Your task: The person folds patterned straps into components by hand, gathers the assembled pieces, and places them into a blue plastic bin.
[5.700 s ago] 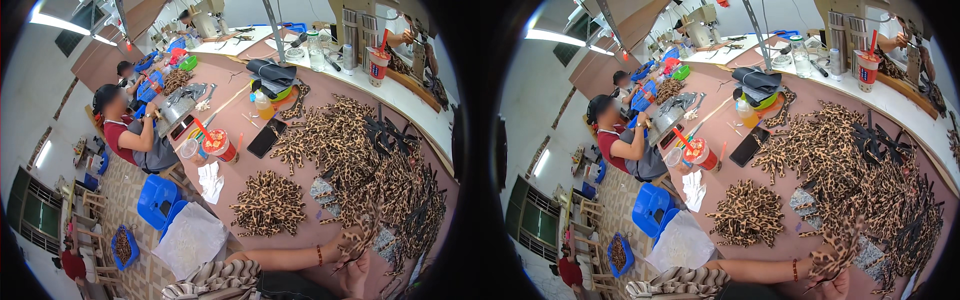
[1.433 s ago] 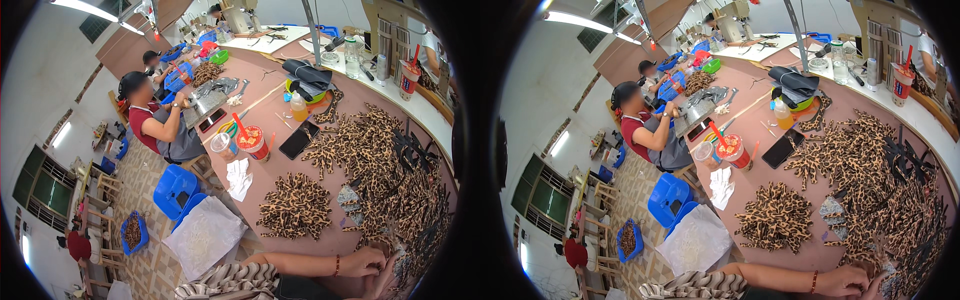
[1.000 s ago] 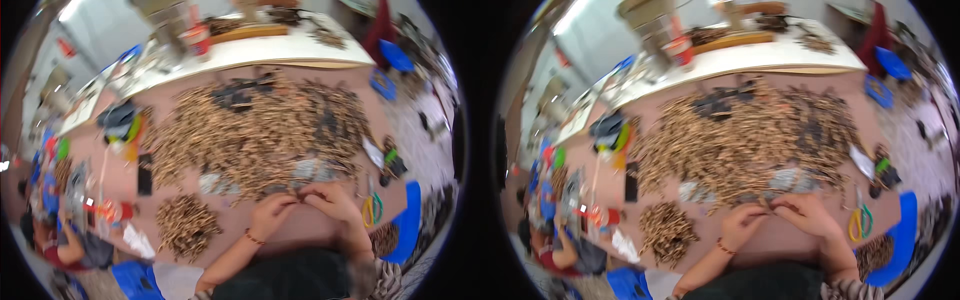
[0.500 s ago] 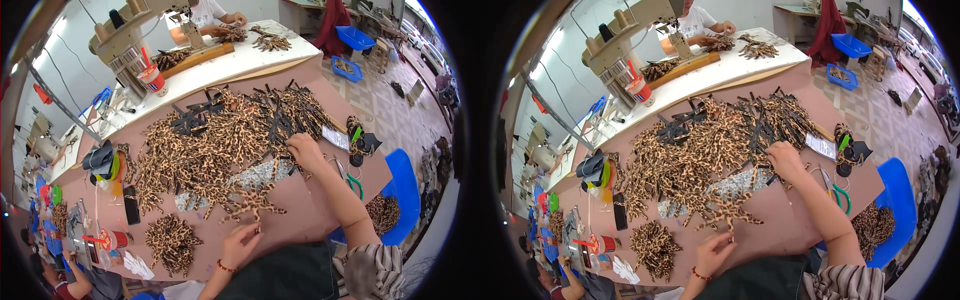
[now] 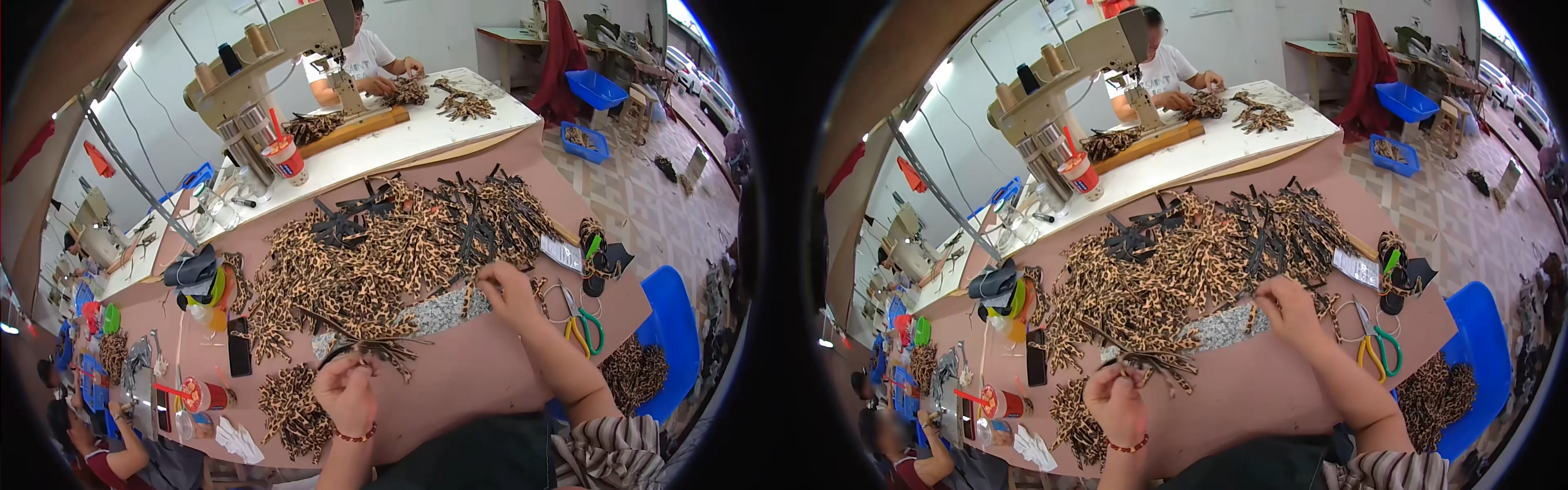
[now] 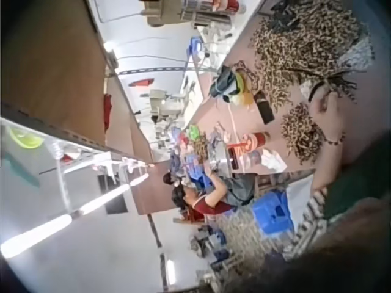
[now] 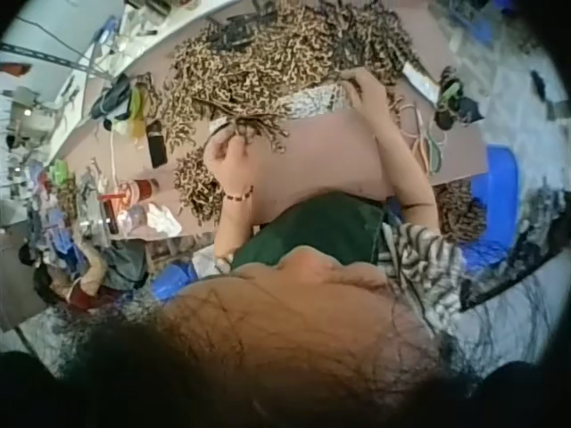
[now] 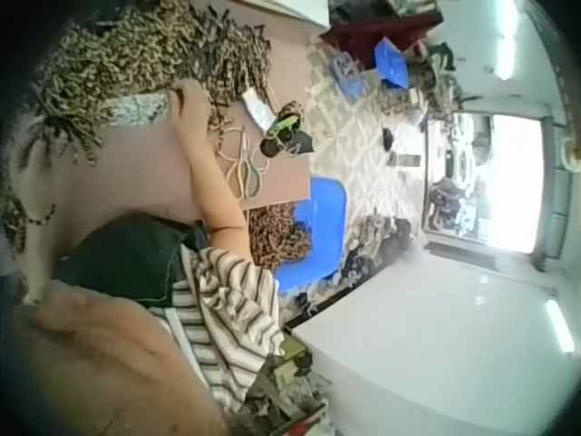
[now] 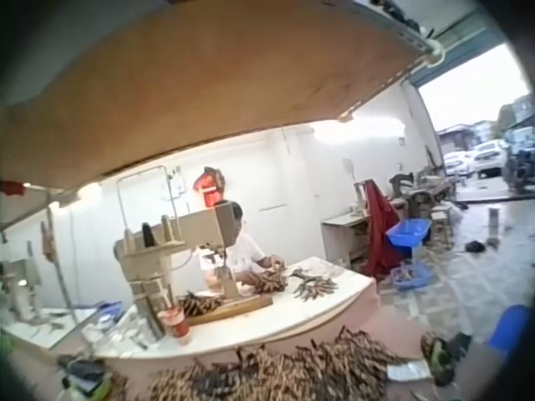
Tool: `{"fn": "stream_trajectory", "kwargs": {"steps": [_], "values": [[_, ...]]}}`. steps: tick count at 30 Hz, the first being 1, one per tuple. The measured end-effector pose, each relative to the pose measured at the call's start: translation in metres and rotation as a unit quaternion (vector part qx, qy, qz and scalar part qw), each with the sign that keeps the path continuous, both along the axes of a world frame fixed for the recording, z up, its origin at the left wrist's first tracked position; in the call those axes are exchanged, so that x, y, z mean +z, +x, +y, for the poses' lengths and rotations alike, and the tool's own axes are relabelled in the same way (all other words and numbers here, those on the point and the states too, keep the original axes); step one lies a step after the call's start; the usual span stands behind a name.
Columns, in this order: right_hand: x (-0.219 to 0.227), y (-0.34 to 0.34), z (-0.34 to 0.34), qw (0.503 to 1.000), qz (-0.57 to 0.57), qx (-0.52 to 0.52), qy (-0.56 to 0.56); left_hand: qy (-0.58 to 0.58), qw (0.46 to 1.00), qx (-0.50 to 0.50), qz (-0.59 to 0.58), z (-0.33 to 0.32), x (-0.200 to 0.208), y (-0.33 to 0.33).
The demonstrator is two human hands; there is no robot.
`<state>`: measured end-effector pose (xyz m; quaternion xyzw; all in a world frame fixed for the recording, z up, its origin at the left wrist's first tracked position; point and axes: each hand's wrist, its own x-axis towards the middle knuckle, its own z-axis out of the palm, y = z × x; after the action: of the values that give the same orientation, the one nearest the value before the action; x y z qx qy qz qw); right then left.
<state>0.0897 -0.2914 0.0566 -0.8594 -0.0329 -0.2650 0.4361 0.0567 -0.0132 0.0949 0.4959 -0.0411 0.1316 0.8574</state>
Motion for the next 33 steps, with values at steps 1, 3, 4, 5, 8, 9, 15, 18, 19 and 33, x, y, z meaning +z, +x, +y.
{"fn": "stream_trajectory", "kwargs": {"steps": [1, 3, 4, 5, 8, 9, 15, 18, 19, 33], "values": [[0.003, -0.009, 0.007, 0.999, 0.012, 0.017, 0.026, 0.006, 0.997, 0.045, -0.068, -0.006, 0.008, 0.003], [0.007, -0.025, 0.020, 0.998, 0.020, 0.052, 0.038, 0.107, 0.983, 0.063, -0.136, -0.005, 0.004, 0.002], [0.009, -0.033, 0.025, 0.998, 0.019, 0.062, 0.020, 0.203, 0.956, 0.080, -0.196, -0.003, -0.002, -0.002], [0.003, -0.038, 0.033, 0.998, 0.013, 0.065, 0.023, 0.301, 0.933, 0.078, -0.184, 0.005, -0.017, -0.007], [-0.011, -0.053, 0.058, 0.938, 0.157, 0.131, 0.282, 0.335, 0.933, 0.049, -0.118, -0.005, -0.046, -0.032], [-0.014, -0.056, 0.065, 0.914, 0.206, 0.179, 0.301, 0.354, 0.934, 0.011, -0.047, -0.002, -0.066, -0.043], [-0.042, -0.074, 0.099, 0.843, 0.332, 0.295, 0.302, 0.352, 0.933, -0.069, 0.019, -0.004, -0.089, -0.075], [-0.041, -0.075, 0.105, 0.869, 0.309, 0.303, 0.241, 0.347, 0.933, -0.077, 0.054, -0.002, -0.091, -0.075], [-0.044, -0.075, 0.105, 0.867, 0.314, 0.294, 0.251, 0.350, 0.932, -0.076, 0.063, -0.002, -0.089, -0.075], [-0.066, -0.068, 0.109, 0.822, 0.321, 0.301, 0.363, 0.315, 0.937, -0.117, 0.100, -0.003, -0.093, -0.079]]}}
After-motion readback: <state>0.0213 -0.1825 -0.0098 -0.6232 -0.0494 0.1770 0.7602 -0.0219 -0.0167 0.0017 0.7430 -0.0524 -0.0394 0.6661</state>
